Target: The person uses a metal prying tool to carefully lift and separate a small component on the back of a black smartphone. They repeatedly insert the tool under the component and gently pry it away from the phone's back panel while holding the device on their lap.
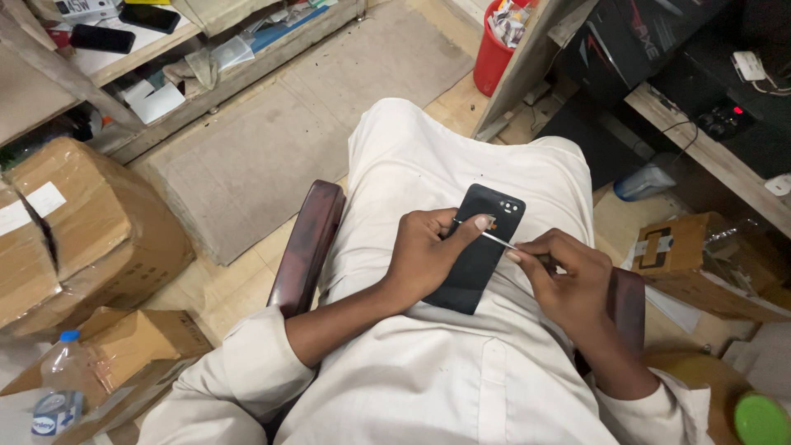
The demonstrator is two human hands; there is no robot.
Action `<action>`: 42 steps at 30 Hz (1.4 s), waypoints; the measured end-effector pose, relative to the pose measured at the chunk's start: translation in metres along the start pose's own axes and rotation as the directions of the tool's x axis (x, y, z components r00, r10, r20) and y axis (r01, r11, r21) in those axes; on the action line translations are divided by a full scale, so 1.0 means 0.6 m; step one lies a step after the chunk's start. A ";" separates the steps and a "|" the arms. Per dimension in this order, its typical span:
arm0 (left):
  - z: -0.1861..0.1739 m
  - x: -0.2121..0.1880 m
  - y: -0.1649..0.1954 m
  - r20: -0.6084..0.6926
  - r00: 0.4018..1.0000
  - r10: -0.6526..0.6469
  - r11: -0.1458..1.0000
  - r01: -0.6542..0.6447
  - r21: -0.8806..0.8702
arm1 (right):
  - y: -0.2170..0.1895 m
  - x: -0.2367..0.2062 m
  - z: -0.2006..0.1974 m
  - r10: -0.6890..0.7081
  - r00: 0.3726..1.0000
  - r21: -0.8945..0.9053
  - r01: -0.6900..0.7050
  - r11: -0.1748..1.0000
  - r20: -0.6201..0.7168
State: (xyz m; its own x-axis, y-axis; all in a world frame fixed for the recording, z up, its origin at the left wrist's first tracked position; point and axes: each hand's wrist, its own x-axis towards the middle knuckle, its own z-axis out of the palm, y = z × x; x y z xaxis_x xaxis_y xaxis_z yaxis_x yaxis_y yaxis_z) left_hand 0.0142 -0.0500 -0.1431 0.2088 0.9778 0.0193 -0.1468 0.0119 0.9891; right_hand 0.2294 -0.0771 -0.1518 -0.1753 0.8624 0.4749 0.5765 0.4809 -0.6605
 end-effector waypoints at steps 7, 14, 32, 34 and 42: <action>0.003 -0.007 -0.010 0.048 0.999 0.021 1.000 -0.020 -0.021 | 0.071 0.009 -0.004 0.421 0.620 0.560 -0.783 0.272 0.662; -0.004 -0.003 -0.007 0.011 1.000 0.020 1.000 -0.020 0.005 | 0.023 -0.002 0.012 0.388 0.902 0.284 -0.428 0.858 0.189; -0.004 -0.006 -0.006 -0.005 0.997 0.074 0.983 -0.073 0.168 | 0.044 0.000 0.014 0.362 0.889 0.480 -0.457 0.749 0.281; -0.004 -0.004 -0.007 -0.018 0.997 0.073 0.985 -0.069 0.160 | 0.018 -0.003 0.010 0.174 0.983 0.213 -0.184 0.960 0.061; 0.000 -0.007 -0.008 0.007 0.997 0.075 0.994 -0.075 0.085 | 0.031 0.002 0.005 0.442 0.847 0.359 -0.527 0.770 0.297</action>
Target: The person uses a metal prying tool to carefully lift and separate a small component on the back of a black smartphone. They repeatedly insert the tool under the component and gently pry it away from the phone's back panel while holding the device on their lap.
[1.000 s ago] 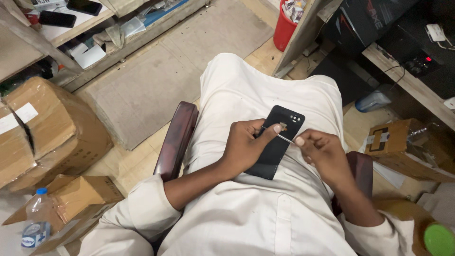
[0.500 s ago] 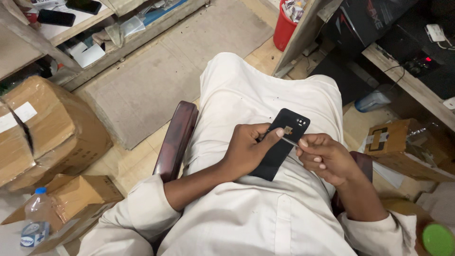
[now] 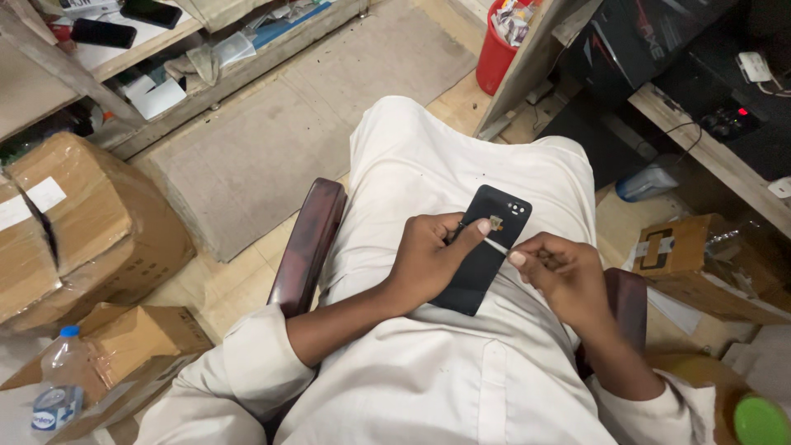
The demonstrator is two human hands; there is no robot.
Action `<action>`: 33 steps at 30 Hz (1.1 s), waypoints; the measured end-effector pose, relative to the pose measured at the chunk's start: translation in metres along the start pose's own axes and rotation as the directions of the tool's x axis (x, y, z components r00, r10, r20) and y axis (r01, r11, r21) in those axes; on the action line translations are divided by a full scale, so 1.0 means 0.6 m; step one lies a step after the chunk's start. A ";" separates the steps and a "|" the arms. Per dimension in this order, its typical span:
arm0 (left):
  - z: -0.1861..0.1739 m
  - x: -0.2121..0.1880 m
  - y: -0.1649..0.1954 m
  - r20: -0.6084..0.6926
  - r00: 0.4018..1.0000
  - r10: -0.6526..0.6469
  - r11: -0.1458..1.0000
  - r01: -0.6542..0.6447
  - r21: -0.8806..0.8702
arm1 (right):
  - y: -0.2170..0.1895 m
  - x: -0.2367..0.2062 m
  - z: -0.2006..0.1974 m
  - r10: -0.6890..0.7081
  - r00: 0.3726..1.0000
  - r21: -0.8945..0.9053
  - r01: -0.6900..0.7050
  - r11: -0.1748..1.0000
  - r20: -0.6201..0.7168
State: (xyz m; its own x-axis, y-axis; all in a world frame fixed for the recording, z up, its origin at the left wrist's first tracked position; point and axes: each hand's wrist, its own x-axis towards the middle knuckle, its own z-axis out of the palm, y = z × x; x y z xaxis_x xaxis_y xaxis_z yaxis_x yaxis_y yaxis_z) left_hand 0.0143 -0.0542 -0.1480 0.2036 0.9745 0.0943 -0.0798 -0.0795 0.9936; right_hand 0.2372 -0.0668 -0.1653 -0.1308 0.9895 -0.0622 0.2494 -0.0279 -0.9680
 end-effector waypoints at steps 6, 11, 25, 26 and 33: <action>-0.003 -0.005 0.005 0.038 0.999 -0.007 0.999 0.006 0.034 | 0.015 0.014 -0.021 0.252 0.930 0.315 -0.332 0.889 0.270; -0.003 0.000 -0.001 -0.006 1.000 -0.006 0.999 0.007 0.037 | -0.004 -0.004 0.014 -0.224 0.974 -0.002 0.224 0.975 -0.027; 0.000 -0.009 0.006 0.068 0.998 0.007 1.000 -0.006 -0.013 | 0.022 0.007 -0.017 0.029 0.993 0.209 -0.053 0.977 0.115; -0.001 -0.008 0.006 0.059 0.998 -0.003 1.000 0.003 0.004 | 0.021 0.009 -0.013 0.045 0.993 0.237 -0.070 0.969 0.107; -0.001 -0.001 -0.001 -0.015 1.000 -0.012 1.000 0.012 0.022 | -0.014 -0.008 0.013 -0.316 0.941 -0.198 0.290 0.937 -0.122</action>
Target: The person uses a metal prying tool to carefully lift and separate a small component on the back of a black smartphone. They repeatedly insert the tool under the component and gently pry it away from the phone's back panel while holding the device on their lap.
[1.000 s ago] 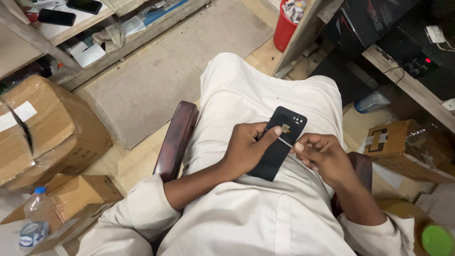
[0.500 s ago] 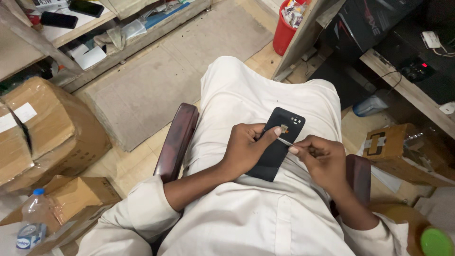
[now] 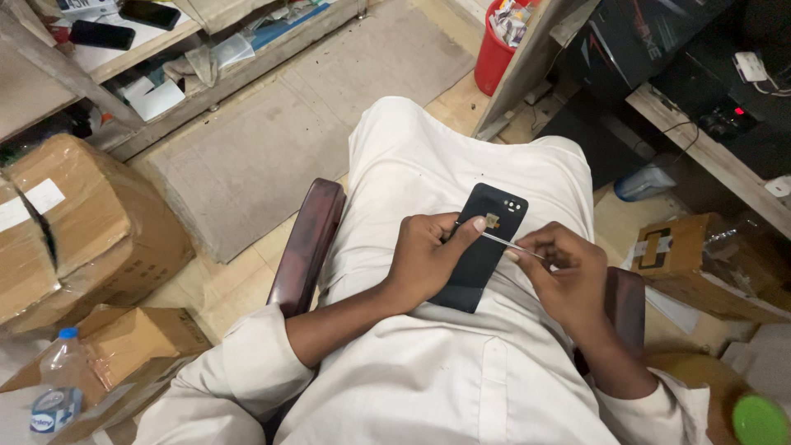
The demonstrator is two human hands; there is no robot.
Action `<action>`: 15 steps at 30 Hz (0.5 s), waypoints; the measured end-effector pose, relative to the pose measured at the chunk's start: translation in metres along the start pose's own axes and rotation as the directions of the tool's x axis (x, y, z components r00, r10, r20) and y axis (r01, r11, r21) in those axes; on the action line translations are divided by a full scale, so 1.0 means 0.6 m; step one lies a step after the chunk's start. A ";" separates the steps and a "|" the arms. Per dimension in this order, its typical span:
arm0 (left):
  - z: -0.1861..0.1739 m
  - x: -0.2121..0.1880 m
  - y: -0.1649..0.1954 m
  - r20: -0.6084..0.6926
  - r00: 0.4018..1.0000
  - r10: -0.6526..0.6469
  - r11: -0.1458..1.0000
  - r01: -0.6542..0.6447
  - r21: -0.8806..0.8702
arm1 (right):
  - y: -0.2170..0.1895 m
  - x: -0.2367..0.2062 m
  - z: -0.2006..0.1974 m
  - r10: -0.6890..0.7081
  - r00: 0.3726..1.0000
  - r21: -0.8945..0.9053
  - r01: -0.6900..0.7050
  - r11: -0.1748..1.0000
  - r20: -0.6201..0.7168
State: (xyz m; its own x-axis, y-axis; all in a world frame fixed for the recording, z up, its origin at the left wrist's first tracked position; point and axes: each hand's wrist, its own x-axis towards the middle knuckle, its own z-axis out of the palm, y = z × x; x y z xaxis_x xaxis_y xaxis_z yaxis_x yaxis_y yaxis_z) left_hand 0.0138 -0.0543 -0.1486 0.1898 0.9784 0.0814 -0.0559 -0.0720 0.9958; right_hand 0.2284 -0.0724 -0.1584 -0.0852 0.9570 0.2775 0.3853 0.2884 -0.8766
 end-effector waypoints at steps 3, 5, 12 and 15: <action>0.001 0.001 -0.003 0.014 1.000 -0.002 1.000 0.002 -0.014 | 0.001 -0.002 -0.004 -0.038 0.999 -0.066 0.038 0.997 0.004; 0.004 -0.001 -0.004 0.029 1.000 -0.011 0.996 0.013 -0.094 | 0.013 -0.002 -0.007 0.068 0.996 0.067 -0.072 0.995 0.060; 0.003 -0.009 -0.004 0.064 0.998 -0.010 0.999 0.013 -0.049 | 0.045 0.001 -0.018 0.317 0.901 0.325 -0.407 0.854 0.296; 0.003 -0.005 -0.004 0.028 0.999 -0.017 0.999 0.018 -0.039 | 0.031 -0.002 -0.008 0.261 0.954 0.138 -0.281 0.950 0.150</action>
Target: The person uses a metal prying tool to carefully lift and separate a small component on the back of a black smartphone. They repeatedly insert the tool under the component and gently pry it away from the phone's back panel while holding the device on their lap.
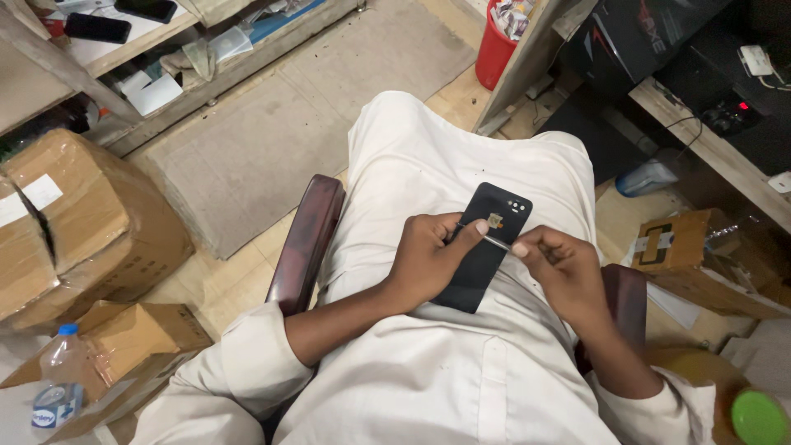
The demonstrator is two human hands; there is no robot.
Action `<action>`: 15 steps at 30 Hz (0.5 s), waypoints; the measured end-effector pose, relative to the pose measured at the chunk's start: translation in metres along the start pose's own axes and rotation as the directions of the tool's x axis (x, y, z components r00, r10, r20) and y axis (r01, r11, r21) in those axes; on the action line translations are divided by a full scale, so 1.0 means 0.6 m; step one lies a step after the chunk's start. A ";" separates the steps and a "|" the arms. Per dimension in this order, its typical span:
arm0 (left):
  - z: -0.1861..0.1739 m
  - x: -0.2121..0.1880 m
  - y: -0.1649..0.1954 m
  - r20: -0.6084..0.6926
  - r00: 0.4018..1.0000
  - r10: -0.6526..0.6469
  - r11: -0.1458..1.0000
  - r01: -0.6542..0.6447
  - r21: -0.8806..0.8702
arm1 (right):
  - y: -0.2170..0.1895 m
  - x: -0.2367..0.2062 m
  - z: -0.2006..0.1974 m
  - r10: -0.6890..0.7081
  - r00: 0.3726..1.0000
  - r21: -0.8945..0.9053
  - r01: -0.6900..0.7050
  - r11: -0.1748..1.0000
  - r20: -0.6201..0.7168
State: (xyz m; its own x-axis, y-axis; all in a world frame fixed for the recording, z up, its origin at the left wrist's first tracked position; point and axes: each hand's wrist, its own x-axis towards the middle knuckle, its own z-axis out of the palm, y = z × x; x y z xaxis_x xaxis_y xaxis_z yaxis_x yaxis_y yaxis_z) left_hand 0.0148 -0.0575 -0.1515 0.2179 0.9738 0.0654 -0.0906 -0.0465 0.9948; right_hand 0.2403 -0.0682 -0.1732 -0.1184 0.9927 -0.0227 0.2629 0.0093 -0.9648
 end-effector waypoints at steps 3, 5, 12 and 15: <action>-0.001 0.002 -0.001 -0.013 1.000 0.008 1.000 -0.008 -0.029 | -0.015 -0.008 0.012 -0.189 0.979 -0.190 0.171 0.967 -0.078; -0.001 0.004 0.000 -0.006 1.000 0.006 0.999 -0.006 -0.036 | -0.020 -0.010 0.013 -0.267 0.962 -0.222 0.250 0.942 -0.048; 0.002 -0.002 0.003 0.052 0.999 -0.011 0.991 0.018 -0.129 | 0.013 0.000 -0.011 0.019 0.996 0.065 -0.025 0.998 0.089; 0.001 -0.003 0.002 0.046 0.999 -0.003 1.000 0.005 -0.026 | 0.026 0.013 -0.026 0.250 0.915 0.325 -0.352 0.878 0.316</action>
State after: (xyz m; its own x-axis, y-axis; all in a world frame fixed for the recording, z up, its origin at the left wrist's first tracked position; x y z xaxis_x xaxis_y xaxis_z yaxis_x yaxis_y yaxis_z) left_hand 0.0151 -0.0594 -0.1503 0.2627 0.9627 0.0656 -0.1148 -0.0363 0.9927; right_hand 0.2585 -0.0584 -0.1844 -0.3455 0.8727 -0.3450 -0.0390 -0.3807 -0.9239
